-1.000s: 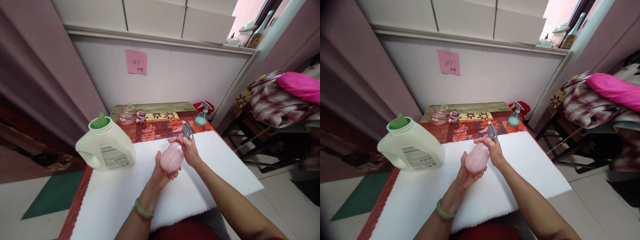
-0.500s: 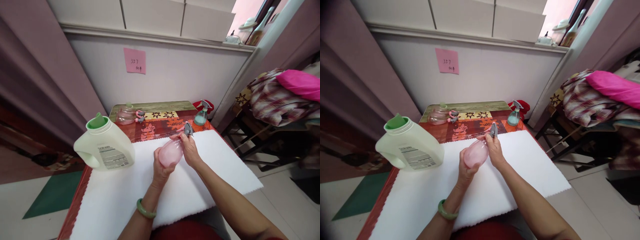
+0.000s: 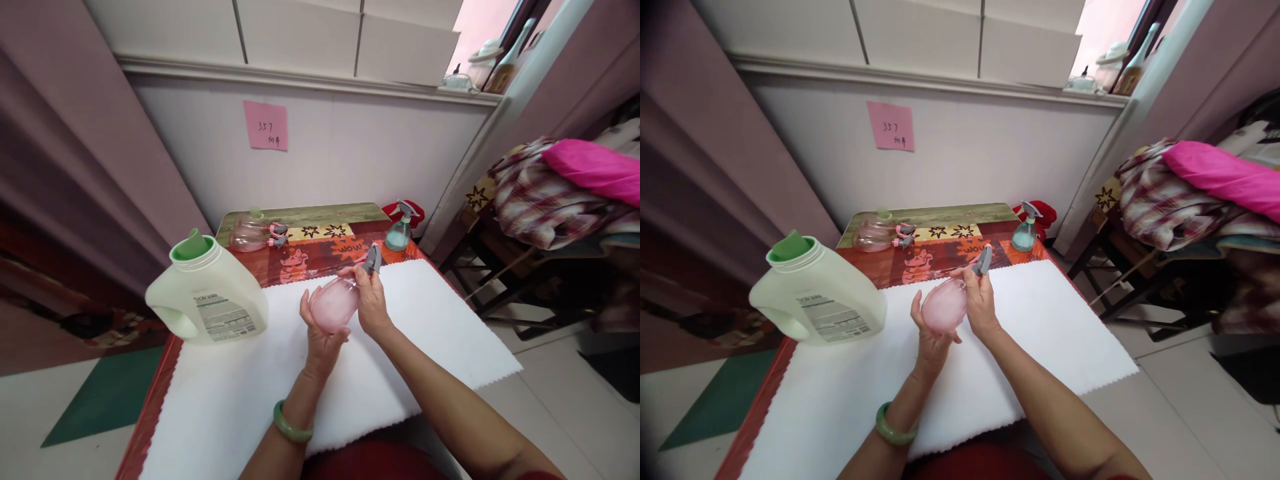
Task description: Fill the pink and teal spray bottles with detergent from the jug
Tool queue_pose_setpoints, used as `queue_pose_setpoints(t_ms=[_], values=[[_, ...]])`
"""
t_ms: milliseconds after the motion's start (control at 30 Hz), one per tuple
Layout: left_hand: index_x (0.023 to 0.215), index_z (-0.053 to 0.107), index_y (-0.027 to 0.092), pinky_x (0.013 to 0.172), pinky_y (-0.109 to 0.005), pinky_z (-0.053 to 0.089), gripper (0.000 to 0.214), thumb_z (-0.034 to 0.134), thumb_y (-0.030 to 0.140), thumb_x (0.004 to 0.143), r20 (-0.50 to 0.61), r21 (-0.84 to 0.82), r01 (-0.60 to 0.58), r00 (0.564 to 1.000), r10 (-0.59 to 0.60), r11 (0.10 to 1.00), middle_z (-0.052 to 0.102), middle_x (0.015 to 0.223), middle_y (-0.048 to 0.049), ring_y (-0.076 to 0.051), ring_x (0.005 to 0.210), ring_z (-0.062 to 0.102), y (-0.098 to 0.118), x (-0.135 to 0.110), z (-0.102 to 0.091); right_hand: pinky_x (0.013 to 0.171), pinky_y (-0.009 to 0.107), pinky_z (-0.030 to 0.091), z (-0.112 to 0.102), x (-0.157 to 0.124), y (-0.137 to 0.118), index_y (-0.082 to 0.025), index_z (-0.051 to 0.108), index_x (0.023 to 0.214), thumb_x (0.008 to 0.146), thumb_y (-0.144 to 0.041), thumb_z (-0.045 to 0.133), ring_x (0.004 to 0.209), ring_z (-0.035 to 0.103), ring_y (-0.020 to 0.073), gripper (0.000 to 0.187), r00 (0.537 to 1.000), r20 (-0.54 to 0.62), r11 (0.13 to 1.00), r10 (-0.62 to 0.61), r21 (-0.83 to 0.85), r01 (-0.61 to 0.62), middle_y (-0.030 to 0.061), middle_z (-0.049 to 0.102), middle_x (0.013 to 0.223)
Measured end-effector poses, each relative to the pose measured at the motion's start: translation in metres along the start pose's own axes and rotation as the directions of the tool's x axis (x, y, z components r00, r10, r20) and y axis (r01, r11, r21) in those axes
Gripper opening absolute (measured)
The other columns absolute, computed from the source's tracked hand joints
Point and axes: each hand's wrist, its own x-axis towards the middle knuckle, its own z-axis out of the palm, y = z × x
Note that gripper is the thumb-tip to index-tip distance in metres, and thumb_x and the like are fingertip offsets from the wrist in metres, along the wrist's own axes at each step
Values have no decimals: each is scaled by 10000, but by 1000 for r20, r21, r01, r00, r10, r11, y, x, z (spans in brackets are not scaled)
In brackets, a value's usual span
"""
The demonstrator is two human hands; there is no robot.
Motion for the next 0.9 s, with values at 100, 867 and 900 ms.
queue_pose_setpoints(t_ms=[100, 867, 900], values=[[1591, 206, 371, 650, -343, 591, 1215, 797, 737, 594, 19, -145, 26, 1000, -24, 989, 422, 1585, -149, -317, 1125, 652, -3, 0, 3, 920, 362, 481, -7, 6, 4, -234, 632, 967, 952, -575, 545, 943, 638, 215, 353, 997, 59, 998, -48, -41, 50, 51, 726, 990], [1398, 410, 261, 1106, -463, 398, 956, 926, 341, 597, -39, 272, -384, 912, 409, 882, 463, 1469, -155, -331, 1329, 506, 4, 2, 12, 907, 338, 503, 1, -1, -4, -235, 693, 1009, 970, -555, 530, 946, 638, 212, 361, 998, 65, 997, 13, -76, -8, 53, 726, 1062], [1410, 411, 257, 1133, -471, 371, 972, 930, 345, 592, -43, 309, -434, 883, 468, 846, 438, 1494, -163, -342, 1365, 475, 2, 2, 12, 897, 342, 504, 3, -2, -5, -231, 696, 992, 969, -561, 525, 914, 636, 211, 372, 999, 29, 996, 26, -81, -24, 54, 727, 1032]])
